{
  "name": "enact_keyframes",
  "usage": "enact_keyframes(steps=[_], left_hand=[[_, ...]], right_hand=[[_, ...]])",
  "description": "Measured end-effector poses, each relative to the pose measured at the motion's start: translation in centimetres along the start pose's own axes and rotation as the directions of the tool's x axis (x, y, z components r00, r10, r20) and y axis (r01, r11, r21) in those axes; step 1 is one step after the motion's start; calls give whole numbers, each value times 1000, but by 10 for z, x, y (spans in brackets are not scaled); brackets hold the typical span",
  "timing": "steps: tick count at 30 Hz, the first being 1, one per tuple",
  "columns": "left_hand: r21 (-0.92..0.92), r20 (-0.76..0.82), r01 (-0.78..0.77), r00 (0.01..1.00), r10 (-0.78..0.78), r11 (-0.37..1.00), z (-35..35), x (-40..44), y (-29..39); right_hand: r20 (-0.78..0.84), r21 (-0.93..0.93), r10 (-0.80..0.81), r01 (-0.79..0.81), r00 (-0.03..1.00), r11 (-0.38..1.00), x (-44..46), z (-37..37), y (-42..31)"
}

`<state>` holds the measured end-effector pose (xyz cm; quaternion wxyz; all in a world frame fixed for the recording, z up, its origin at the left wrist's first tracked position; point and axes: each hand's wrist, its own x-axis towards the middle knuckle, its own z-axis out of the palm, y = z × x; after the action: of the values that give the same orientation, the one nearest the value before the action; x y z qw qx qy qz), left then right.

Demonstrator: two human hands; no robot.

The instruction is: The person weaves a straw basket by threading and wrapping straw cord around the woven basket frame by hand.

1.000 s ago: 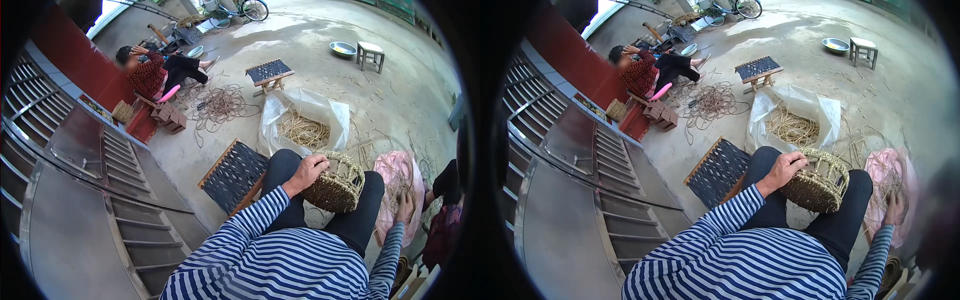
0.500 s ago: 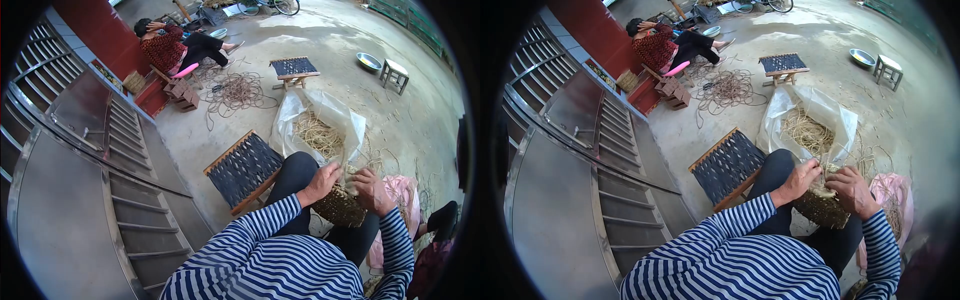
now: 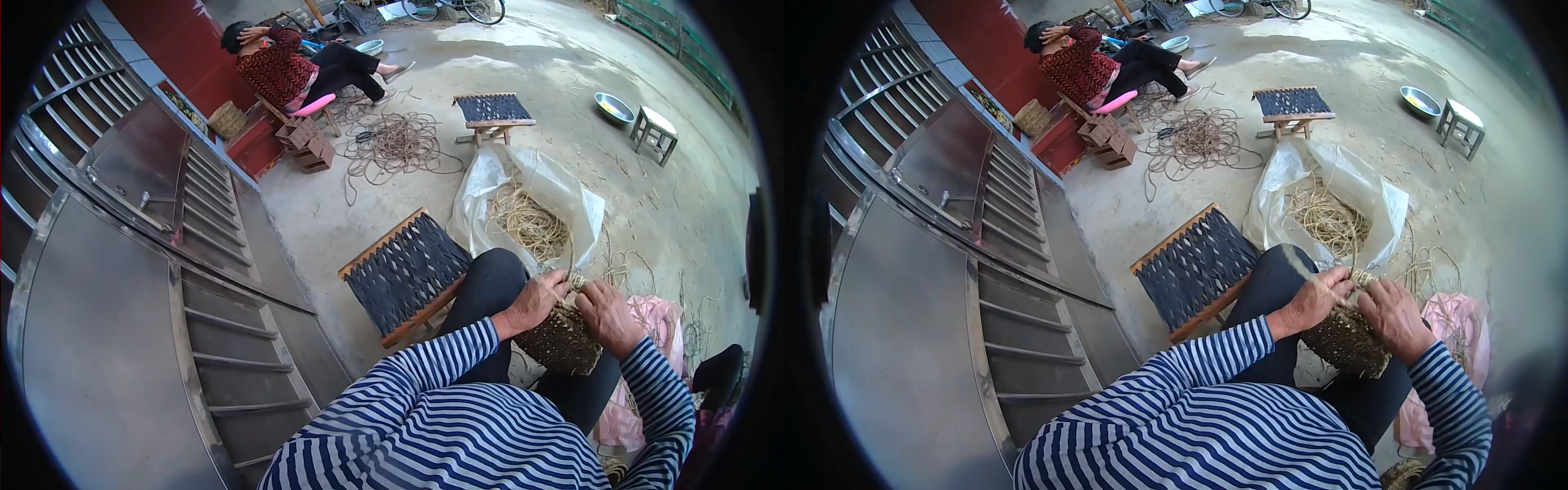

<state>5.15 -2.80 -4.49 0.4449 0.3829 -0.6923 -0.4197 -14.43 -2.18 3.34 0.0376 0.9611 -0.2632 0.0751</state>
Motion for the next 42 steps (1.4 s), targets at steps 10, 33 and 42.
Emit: enact_keyframes(steps=[10,33,42], left_hand=[[64,-19,-88,996,89,994,1,5,-4],[84,1,-32,999,32,996,-1,2,8],[-29,64,72,995,-70,997,-12,4,8]], right_hand=[[-262,25,318,-323,911,946,-49,-5,-6],[86,358,280,-292,956,887,-82,20,0],[-383,197,379,-327,842,924,-88,38,-23]])
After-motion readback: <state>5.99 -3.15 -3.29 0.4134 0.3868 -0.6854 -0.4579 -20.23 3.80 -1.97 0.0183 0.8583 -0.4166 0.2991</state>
